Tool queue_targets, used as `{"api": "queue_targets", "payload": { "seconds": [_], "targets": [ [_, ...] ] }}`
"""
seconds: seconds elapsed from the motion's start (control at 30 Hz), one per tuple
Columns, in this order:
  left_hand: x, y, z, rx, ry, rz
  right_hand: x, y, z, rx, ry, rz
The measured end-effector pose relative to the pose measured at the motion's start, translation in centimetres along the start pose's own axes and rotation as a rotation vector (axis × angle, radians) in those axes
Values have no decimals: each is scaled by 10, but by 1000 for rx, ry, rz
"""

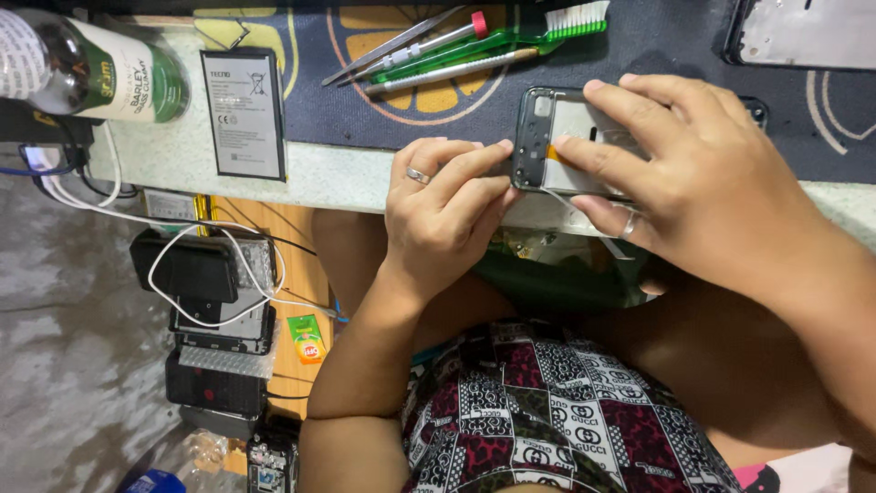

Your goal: The person disassembles a smartphone, removes the battery, and uses a screwdriver to unscrew and remove the camera module from the phone frame. They then place the removed camera module on the workbench.

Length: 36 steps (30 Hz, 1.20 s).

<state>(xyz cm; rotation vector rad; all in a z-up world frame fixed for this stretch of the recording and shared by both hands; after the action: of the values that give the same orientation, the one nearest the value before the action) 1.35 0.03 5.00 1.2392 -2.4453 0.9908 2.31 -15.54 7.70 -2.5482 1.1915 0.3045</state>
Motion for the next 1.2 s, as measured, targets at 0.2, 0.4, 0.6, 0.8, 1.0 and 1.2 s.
{"api": "queue_targets", "payload": {
  "seconds": [0.2, 0.4, 0.6, 0.8, 1.0, 1.2],
  "targets": [
    [2, -1, -1, 12, -3, -7, 1, 0, -2, 10, -6, 7],
    [1, 0, -2, 13, 17, 2, -2, 1, 0, 17, 27, 4],
    [-25, 5, -31, 199, 295, -129, -7, -1, 2, 51, 107, 1],
    [-73, -5, -55, 316, 96, -294, -2, 4, 7, 19, 43, 55],
    [-52, -49, -25, 37, -288, -8, -5, 2, 11, 12, -12, 97],
    [-50, -66, -16, -76, -314, -49, 0, -4, 15, 1, -16, 113]
  ]
}}
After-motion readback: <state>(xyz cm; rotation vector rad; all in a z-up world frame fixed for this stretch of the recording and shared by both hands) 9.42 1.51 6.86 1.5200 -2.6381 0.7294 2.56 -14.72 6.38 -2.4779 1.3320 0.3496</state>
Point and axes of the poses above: each hand's wrist, its own y-axis away from the middle knuckle, its own z-axis out of the palm, x = y × z, the point moved 9 cm from there along -y, towards the middle knuckle, and after that the axes turned 4 degrees about -y, right-handed, at the moved point
